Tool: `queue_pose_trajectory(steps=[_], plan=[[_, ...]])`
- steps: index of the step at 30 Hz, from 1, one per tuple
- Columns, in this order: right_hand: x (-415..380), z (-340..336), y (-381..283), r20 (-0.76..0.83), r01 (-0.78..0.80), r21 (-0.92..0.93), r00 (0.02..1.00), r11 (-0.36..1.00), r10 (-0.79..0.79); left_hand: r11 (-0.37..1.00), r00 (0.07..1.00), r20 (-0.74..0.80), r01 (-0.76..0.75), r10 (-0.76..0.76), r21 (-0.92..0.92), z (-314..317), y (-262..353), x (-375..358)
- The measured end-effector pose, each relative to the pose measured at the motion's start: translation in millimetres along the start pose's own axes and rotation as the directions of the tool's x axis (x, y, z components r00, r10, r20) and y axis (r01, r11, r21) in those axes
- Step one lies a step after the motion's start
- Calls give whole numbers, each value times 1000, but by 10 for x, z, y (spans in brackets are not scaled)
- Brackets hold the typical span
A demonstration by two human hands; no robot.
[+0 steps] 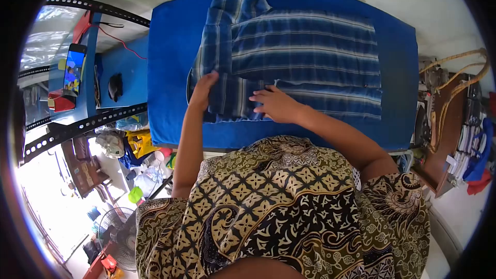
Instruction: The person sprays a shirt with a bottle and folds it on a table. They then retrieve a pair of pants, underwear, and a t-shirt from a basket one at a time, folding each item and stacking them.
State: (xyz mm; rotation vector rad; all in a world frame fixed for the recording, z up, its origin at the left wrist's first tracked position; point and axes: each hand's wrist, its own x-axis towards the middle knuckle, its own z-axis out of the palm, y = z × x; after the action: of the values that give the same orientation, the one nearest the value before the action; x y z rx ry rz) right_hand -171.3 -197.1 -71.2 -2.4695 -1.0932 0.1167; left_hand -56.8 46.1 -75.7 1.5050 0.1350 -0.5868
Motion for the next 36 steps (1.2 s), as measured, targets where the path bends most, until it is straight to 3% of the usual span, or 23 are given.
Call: queue_pose_trajectory(steps=[1, 3, 4, 5, 7, 8, 10, 11, 12, 14, 15, 17, 19, 21, 23, 25, 26, 27, 29, 30, 32, 34, 36], plan=[[-91, 84, -8, -1, -8, 0, 1000, 1000, 8, 977, 990, 41, -140, 135, 160, -100, -134, 113], [-276, 175, -5, -48, -63, -177, 997, 982, 56, 969, 982, -79, -153, 171, 192, -255, -170, 161], [-407, 66, -11, -102, -170, -126, 982, 977, 158, 942, 970, -87, -195, 226, 271, -273, -165, 115], [-603, -82, -25, -151, -279, -67, 952, 958, 267, 838, 919, -263, -115, 294, 534, -53, 39, -83], [-1242, -143, 437, -325, -526, -54, 813, 849, 483, 405, 710, -94, -284, 698, 869, 131, 151, -194], [-1601, -103, 671, -404, -677, -103, 698, 729, 591, 139, 628, 123, -351, 768, 926, 171, 196, -198], [-2105, -202, 824, -423, -802, -230, 592, 551, 686, 66, 704, 334, -475, 626, 877, 309, 268, -170], [-2165, -272, 827, -429, -813, -229, 577, 535, 694, -62, 681, 407, -470, 609, 880, 317, 207, -101], [-2208, -347, 838, -347, -785, -234, 619, 574, 705, -66, 673, 418, -483, 610, 873, 294, 171, -42], [-2192, -426, 876, -262, -729, -226, 685, 646, 680, -201, 806, 419, -368, 418, 908, 237, 216, 36], [-2168, -473, 909, -271, -738, -222, 674, 637, 687, -204, 859, 393, -341, 328, 918, 179, 271, 78], [-2128, -682, 955, -274, -767, -233, 642, 598, 716, -158, 813, 410, -379, 415, 912, 73, 354, 91], [-2052, -804, 1035, -429, -762, -239, 639, 602, 639, -93, 805, 401, -403, 438, 911, 63, 417, 94], [-1847, -756, 1086, -476, -775, -318, 628, 546, 615, 4, 737, 282, -360, 614, 933, 23, 366, 180], [-1571, -527, 1067, -721, -800, -366, 567, 476, 399, -99, 627, 232, -240, 744, 966, 199, 230, 155], [-1289, -338, 773, -710, -736, -272, 588, 620, 387, -144, 592, 247, -216, 767, 966, 346, 53, 64], [-1241, -118, 737, -706, -592, -202, 640, 780, 303, -150, 580, 258, -228, 773, 962, 378, -31, 12], [-1218, -1, 575, -628, -538, -186, 709, 822, 322, -155, 570, 267, -239, 777, 959, 377, -113, -35], [-1469, 134, 530, -585, -715, -51, 588, 698, 559, -107, 672, 211, -194, 710, 975, 189, -367, -31], [-1736, 181, 563, -623, -797, 87, 424, 597, 657, -77, 711, 195, -195, 676, 978, 109, -443, -49], [-2040, 239, 743, -705, -954, -65, 252, 292, 663, -51, 746, 186, -200, 640, 978, 147, -395, -42], [-2173, 156, 744, -716, -993, -70, 118, 98, 689, 23, 771, 119, -171, 626, 985, 92, -324, -180], [-2204, -120, 980, -690, -989, 56, -138, -137, 710, 35, 725, 77, -139, 684, 990, 112, -108, -108]])
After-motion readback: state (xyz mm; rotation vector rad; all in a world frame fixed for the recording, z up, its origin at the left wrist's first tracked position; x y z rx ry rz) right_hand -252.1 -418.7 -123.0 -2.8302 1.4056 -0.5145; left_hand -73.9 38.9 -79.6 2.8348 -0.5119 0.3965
